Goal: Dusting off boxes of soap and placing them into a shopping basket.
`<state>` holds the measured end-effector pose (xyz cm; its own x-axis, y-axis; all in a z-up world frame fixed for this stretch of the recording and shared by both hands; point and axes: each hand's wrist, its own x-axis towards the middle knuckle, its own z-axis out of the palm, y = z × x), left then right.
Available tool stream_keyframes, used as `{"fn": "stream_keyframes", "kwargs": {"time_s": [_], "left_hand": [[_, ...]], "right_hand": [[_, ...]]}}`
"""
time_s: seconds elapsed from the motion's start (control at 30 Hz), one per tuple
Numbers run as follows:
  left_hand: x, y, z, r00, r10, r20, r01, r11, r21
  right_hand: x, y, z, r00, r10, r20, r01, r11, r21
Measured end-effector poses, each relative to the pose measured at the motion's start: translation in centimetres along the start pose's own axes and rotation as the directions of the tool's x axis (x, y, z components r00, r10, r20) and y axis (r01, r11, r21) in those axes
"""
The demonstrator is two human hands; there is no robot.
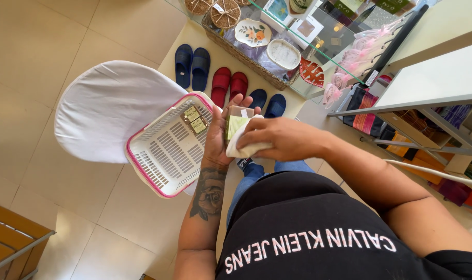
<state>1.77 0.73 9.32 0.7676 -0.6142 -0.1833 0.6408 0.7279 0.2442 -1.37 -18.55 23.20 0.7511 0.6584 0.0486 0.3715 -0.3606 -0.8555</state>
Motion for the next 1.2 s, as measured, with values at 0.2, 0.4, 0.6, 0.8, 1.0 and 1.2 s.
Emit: {"fn": "stream_keyframes", "kwargs": {"time_s": [0.2,0.4,0.6,0.8,1.0,1.2], "left_hand": [[-0.7,0.0,1.0,0.997,-0.066,0.026,0.063,0.994,0.087],[-0.6,-0.8,-0.8,0.980,-0.041,-0.196,0.078,0.979,0.189],[-1.6,-0.2,2.6,0.998,0.059,0.029,-0.066,0.921,0.383],[-0.8,-0.1,-0.3,0.995,0.080,0.067,-0.100,0.920,0.380],[-0.7,0.8,-3.4,0.993,0.029,-0.111,-0.019,0.995,0.094],[0.3,0.1,-6.0,0.937,0.034,-0.347,-0.078,0.990,-0.115]], "right_hand": [[-0.9,5.7,-3.6,0.859,0.080,-0.506,-0.327,0.847,-0.420],[1.3,-0.8,-3.3,0.974,0.133,-0.184,-0.163,0.975,-0.154],[0.9,2.0,-6.6,0.928,0.221,-0.300,-0.287,0.937,-0.201],[1.4,2.1,-6.0,0.932,0.354,0.075,-0.344,0.931,-0.125],[0.0,3.5,-6.6,0.868,0.494,0.052,-0.481,0.861,-0.166],[1.1,3.8,-1.2,0.894,0.449,-0.002,-0.444,0.884,-0.146]]}}
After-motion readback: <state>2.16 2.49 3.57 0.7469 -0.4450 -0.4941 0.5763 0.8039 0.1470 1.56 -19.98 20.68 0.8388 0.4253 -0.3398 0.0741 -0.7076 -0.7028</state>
